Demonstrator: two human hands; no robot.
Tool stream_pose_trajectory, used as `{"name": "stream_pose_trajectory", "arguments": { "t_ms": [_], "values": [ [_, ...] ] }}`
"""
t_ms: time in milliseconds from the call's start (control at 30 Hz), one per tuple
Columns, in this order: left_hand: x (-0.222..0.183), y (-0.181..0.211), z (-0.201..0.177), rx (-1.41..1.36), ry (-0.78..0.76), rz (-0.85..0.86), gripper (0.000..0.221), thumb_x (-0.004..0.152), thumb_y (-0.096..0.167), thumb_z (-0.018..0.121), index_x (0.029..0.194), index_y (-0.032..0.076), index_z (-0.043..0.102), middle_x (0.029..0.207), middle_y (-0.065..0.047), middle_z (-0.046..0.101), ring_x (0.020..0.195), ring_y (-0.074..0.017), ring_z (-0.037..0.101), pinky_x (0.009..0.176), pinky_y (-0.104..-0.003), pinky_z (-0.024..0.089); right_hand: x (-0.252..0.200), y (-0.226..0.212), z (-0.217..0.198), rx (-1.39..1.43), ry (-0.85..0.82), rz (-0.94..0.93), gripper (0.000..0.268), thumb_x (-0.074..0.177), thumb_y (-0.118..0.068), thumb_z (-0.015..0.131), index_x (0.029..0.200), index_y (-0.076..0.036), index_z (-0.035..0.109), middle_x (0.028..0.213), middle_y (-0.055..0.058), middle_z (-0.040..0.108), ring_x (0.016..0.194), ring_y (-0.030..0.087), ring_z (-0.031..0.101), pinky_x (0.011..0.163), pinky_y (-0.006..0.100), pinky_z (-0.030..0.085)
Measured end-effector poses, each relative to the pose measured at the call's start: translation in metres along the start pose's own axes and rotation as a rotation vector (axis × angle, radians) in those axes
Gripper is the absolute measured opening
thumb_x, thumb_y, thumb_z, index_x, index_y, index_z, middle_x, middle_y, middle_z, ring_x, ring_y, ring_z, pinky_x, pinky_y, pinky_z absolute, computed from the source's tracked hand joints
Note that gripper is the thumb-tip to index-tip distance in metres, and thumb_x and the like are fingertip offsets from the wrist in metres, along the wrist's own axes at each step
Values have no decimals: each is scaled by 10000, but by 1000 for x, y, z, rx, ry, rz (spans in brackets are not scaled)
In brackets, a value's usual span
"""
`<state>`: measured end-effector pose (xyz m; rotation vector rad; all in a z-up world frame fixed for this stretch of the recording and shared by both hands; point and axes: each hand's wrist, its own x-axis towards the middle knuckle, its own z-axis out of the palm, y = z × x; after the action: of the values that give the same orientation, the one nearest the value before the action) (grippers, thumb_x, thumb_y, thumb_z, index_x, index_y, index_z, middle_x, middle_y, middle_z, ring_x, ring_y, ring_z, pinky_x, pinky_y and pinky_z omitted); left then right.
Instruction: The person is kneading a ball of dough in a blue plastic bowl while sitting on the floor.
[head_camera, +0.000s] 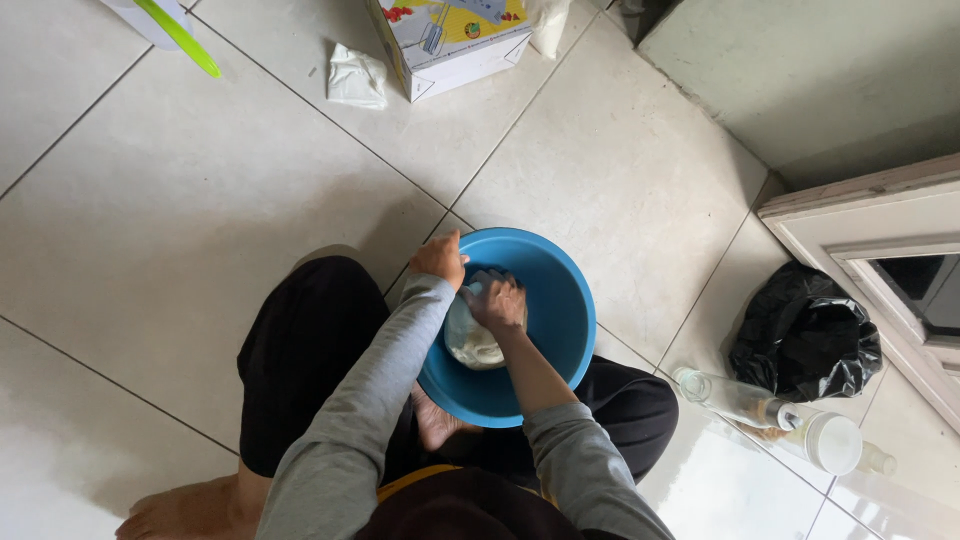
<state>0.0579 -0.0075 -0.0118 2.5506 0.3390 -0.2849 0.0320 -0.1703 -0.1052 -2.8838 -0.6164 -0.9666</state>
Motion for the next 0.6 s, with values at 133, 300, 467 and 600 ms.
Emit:
{"name": "stream_pose_trajectory", "arguments": {
  "t_ms": [133, 300, 467, 600],
  "values": [
    [7, -5, 9, -28, 1, 3, 263, 950, 283, 715, 1134, 109, 646, 1005, -126, 749, 952, -384, 748, 794, -551, 616, -10, 7, -20, -1, 53, -53, 760, 738, -878, 575, 696, -122, 511, 597, 99, 517, 484, 321, 593, 516, 527, 478],
    [4, -5, 20, -14, 29, 23, 315, 922, 314, 743, 1145, 119, 634, 1006, -120, 747, 967, -371, 747, 806, -544, 620, -34, 11, -76, 26, -242, -42, 772, 705, -930, 565, 695, -159, 611, 621, 104, 548, 518, 351, 627, 507, 507, 494],
    [-5, -1, 4, -67, -9, 45, 416, 943, 251, 735, 1291, 65, 602, 1127, -196, 748, 1052, -420, 726, 873, -581, 606, -32, 20, -162, 397, -852, 64, 461, 755, -714, 746, 934, -294, 681, 742, 11, 713, 744, 305, 755, 675, 523, 573],
    [3, -6, 16, -24, 19, 62, 449, 936, 283, 741, 1314, 87, 600, 1127, -179, 754, 1047, -398, 736, 869, -558, 611, -50, 30, -185, 512, -808, 264, 395, 702, -641, 835, 906, -332, 696, 759, -1, 736, 754, 300, 754, 685, 499, 581]
  ]
}}
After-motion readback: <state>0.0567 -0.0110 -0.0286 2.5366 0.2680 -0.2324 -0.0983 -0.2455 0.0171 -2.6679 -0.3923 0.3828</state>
